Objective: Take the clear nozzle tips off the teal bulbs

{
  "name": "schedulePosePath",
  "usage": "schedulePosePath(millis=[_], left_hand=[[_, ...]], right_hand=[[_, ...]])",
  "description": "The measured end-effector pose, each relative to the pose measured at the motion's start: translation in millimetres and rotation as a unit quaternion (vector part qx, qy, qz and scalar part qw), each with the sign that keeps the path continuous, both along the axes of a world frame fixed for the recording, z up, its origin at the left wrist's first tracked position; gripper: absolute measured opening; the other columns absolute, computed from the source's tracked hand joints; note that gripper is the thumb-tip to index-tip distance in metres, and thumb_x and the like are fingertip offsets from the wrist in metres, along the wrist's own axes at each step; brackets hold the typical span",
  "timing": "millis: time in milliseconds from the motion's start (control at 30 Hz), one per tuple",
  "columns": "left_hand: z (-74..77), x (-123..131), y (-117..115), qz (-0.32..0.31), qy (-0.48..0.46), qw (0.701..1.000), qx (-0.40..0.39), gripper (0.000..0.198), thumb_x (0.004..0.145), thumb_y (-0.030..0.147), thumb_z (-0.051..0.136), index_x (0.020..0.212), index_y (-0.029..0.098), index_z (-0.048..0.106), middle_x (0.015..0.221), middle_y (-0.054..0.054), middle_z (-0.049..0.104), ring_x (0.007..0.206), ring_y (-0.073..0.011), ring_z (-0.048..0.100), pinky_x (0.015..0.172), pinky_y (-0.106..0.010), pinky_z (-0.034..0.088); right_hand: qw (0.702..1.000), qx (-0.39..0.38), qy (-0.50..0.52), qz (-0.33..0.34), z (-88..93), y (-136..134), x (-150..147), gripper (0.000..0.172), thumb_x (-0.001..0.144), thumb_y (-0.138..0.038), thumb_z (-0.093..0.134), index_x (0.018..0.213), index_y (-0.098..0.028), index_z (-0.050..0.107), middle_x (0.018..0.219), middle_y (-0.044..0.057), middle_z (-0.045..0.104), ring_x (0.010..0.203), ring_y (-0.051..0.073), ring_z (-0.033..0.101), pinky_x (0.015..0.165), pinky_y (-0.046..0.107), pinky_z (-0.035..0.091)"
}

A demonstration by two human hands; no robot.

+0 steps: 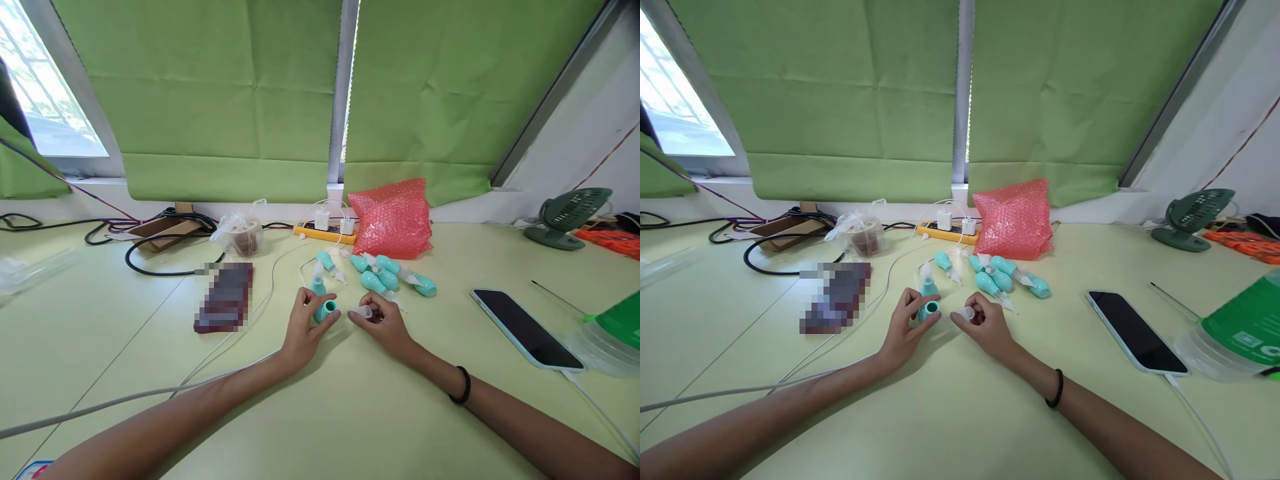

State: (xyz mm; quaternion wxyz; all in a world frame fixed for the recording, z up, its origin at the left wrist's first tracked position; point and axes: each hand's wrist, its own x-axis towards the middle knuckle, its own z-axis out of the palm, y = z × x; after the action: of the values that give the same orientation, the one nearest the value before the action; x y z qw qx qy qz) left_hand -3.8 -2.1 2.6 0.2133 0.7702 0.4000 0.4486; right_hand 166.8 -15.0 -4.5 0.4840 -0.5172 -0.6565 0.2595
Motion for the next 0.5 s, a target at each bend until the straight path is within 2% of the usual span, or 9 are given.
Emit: schedulePosePath(millis=[100, 200, 400, 500], left_hand=[[-2.3, 1.2, 2.9, -0.016, -0.031, 0.998, -0.042, 0.026, 0.081, 0.029, 0.044, 0.107, 0.023, 0.05, 0.084, -0.003, 0.041, 0.077, -0.0148, 0.046, 0.065, -0.026, 0.041], [-4.3, 1.1, 3.8, -0.031, -0.056, 0.996, -0.06, 0.028, 0.082, 0.025, 0.042, 0.11, 0.023, 0.046, 0.091, -0.005, 0.045, 0.084, -0.0158, 0.048, 0.069, -0.027, 0.042], [-2.9, 0.1, 3.4, -0.04, -0.075, 0.994, -0.065, 0.016, 0.083, 0.023, 0.039, 0.09, 0.02, 0.053, 0.093, -0.006, 0.048, 0.091, -0.0171, 0.048, 0.074, -0.029, 0.043], [-3.0, 0.4, 3.1, -0.048, -0.073, 0.994, -0.065, 0.013, 0.082, 0.022, 0.04, 0.088, 0.019, 0.051, 0.093, -0.005, 0.048, 0.092, -0.0168, 0.048, 0.078, -0.031, 0.043]], right_hand=[[0.998, 0.013, -0.057, 0.005, -2.0, 0.9, -0.7, 0.022, 0.065, -0.033, 0.059, 0.077, -0.018, 0.048, 0.051, -0.006, 0.041, 0.044, 0.007, 0.034, 0.044, 0.02, 0.03], [0.996, 0.012, -0.083, -0.004, -4.4, 3.1, 0.6, 0.023, 0.067, -0.031, 0.057, 0.084, -0.018, 0.051, 0.051, -0.005, 0.044, 0.044, 0.008, 0.036, 0.044, 0.02, 0.033], [0.995, 0.027, -0.096, 0.021, -8.1, 4.3, 1.3, 0.027, 0.068, -0.027, 0.055, 0.092, -0.018, 0.048, 0.059, -0.003, 0.05, 0.042, 0.007, 0.04, 0.044, 0.02, 0.036], [0.994, 0.039, -0.096, 0.029, -9.0, 4.2, 1.4, 0.028, 0.068, -0.026, 0.055, 0.093, -0.018, 0.047, 0.059, -0.003, 0.051, 0.041, 0.007, 0.038, 0.043, 0.02, 0.035]])
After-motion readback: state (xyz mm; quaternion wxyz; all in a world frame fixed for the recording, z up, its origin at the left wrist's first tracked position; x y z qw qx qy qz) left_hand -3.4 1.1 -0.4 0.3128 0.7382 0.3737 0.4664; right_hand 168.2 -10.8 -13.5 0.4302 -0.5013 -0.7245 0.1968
